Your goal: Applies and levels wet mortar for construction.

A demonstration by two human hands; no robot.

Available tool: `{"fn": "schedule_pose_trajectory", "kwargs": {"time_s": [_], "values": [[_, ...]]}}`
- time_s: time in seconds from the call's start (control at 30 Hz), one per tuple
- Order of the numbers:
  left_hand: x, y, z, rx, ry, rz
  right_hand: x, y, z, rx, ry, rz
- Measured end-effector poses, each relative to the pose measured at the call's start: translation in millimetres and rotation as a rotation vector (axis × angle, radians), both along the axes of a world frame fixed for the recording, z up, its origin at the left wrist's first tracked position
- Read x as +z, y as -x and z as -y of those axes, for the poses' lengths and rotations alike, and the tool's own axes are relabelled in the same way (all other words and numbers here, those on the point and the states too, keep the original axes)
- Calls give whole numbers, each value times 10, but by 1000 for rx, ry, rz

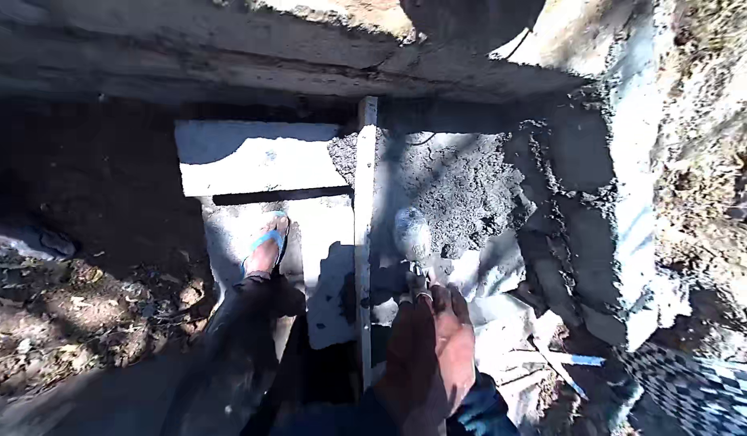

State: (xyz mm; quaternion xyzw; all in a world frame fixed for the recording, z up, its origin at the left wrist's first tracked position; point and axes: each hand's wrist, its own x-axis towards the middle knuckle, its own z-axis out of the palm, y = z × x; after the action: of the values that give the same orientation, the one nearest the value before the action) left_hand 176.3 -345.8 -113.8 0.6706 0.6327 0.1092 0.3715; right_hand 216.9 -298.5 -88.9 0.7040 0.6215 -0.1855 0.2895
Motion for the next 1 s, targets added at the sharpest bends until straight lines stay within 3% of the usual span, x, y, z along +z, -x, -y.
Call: {"fn": "schedule_pose_trajectory", "kwargs": {"time_s": [0.07,0.13,0.2,0.37,0.47,0.73,0.87,1.0], "values": [[401,245,-283,-62,74,60,-631,-962,-317,-312,-188,-368],[588,312,-442,-100,165,62,-858,-1510,-874,-486,-166,-388],[570,255,-442,-96,170,40,-993,-1813,-1264,-587,-169,-325],[459,113,-418,-183,173,-14,-1044,-1543,-1438,-353,-243,-290],[426,34,-488,-256,252,-45,-1230,-1347,-1875,-271,-210,-187],[365,-108,-521,-359,373,-80,-1490,-1852,-2365,-308,-164,-28],[363,-160,-509,-367,351,-76,-1471,-2007,-2351,-330,-111,20],[400,-96,-564,-401,466,-54,-1311,-2148,-2190,-345,-75,70]]}}
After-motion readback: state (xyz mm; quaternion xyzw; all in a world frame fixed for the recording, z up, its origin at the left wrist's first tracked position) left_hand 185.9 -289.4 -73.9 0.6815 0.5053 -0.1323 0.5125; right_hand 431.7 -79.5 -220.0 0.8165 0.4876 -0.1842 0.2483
